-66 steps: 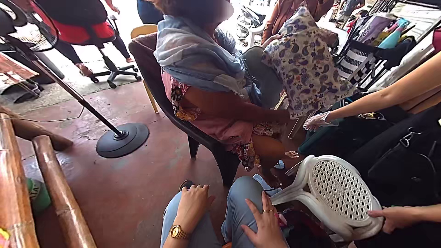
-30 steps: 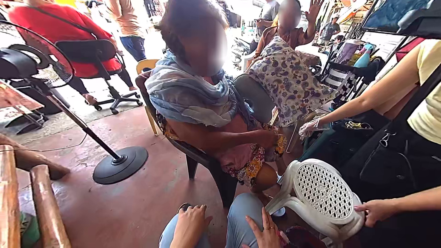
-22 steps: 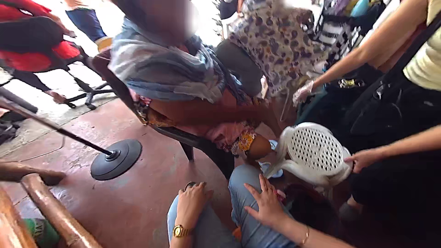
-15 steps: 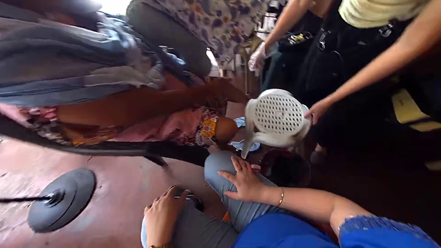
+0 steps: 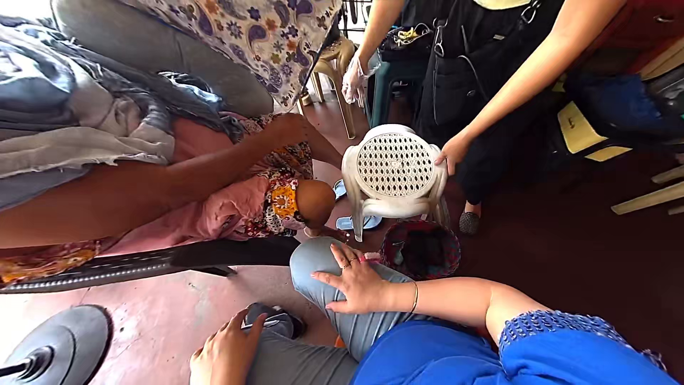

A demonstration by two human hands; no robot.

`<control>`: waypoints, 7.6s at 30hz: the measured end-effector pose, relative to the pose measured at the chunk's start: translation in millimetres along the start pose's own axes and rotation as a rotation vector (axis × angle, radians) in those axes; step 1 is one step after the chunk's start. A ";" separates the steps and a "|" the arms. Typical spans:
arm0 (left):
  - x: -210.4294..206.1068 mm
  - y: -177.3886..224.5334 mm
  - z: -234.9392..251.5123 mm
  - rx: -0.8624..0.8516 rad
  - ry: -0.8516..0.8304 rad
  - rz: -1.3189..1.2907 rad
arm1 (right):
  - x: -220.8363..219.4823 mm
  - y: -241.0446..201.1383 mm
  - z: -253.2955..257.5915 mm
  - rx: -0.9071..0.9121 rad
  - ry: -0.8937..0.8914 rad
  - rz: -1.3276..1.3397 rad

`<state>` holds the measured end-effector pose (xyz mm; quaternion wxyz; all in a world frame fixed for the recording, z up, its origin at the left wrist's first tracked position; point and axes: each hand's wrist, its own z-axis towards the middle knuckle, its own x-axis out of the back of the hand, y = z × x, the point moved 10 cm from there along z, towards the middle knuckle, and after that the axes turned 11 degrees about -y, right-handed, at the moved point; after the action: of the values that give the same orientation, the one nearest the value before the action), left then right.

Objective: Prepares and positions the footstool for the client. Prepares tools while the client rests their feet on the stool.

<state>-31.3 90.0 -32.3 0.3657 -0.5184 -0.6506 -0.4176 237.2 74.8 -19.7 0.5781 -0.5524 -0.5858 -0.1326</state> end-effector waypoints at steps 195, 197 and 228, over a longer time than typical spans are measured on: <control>8.2 -7.3 -9.9 -0.025 0.118 -0.033 | 74.3 249.7 -48.3 -0.780 0.802 0.981; 9.0 -7.5 -12.5 -0.027 0.124 -0.035 | 76.6 252.0 -48.8 -0.741 0.820 0.965; 0.0 -19.5 -6.4 -0.052 0.119 -0.072 | -8.4 25.3 -29.1 -0.182 -0.012 0.169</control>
<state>-50.1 81.9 -33.0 0.3749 -0.4781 -0.6348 -0.4775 270.6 56.5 -30.2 0.5311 -0.6509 -0.5259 -0.1329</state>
